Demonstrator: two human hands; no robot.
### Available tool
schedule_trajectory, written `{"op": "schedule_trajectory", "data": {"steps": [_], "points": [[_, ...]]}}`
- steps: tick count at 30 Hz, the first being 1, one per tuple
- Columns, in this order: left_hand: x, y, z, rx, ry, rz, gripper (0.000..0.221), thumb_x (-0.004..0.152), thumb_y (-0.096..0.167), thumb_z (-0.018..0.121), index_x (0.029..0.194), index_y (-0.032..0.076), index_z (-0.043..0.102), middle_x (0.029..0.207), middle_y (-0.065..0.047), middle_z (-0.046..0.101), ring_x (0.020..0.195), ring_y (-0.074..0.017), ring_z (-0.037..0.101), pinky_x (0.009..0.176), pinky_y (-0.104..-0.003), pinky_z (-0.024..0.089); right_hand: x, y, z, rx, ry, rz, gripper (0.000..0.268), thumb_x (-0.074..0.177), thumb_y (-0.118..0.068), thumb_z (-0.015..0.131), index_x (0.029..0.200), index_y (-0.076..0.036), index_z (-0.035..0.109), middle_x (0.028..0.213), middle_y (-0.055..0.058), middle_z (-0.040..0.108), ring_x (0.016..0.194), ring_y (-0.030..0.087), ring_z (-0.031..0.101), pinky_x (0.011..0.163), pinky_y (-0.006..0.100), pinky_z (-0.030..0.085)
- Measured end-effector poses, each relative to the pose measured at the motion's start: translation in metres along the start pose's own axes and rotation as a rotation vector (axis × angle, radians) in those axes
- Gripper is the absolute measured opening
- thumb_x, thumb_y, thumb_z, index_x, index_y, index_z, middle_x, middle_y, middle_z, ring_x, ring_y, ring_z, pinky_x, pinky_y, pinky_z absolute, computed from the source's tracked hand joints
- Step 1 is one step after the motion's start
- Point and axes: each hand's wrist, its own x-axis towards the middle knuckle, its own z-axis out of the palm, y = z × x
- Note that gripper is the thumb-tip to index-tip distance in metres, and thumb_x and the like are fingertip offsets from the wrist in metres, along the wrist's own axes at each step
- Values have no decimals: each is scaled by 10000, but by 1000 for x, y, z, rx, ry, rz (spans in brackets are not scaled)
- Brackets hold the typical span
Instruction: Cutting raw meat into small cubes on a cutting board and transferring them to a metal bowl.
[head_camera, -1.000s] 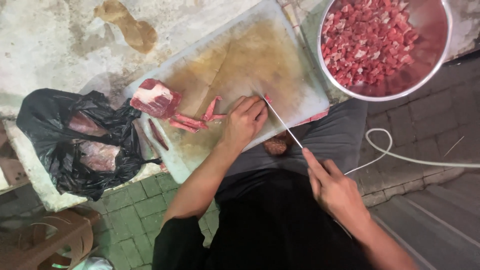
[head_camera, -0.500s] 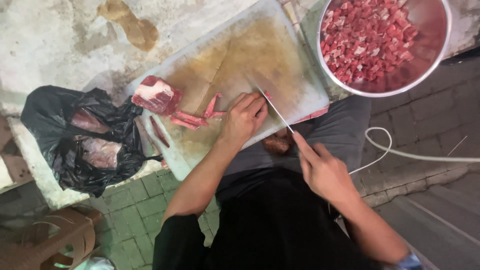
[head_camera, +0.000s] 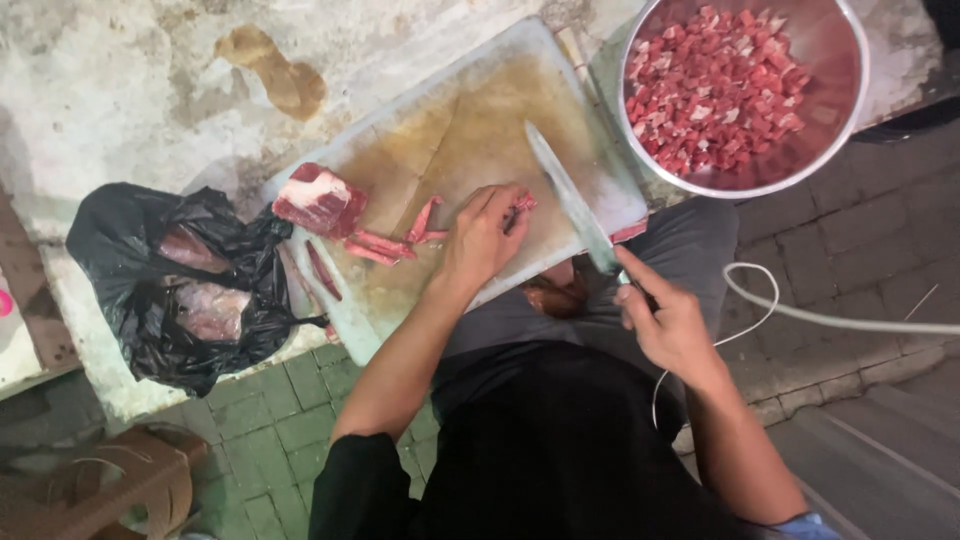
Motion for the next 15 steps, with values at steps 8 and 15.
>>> {"op": "schedule_trajectory", "data": {"steps": [8, 15], "points": [[17, 9, 9, -6, -52, 29, 125, 797, 98, 742, 920, 81, 728, 837, -83, 679, 690, -273, 688, 590, -337, 579, -7, 11, 24, 358, -19, 147, 451, 941, -37, 536, 1370, -167, 585, 666, 138, 674, 364, 168, 564, 325, 280, 469], [33, 24, 9, 76, -188, 10, 101, 793, 108, 701, 893, 96, 713, 890, -97, 655, 758, -318, 701, 633, -387, 597, -20, 43, 21, 349, 40, 73, 446, 938, -13, 550, 1360, -149, 600, 725, 159, 700, 425, 160, 596, 319, 278, 473]]}}
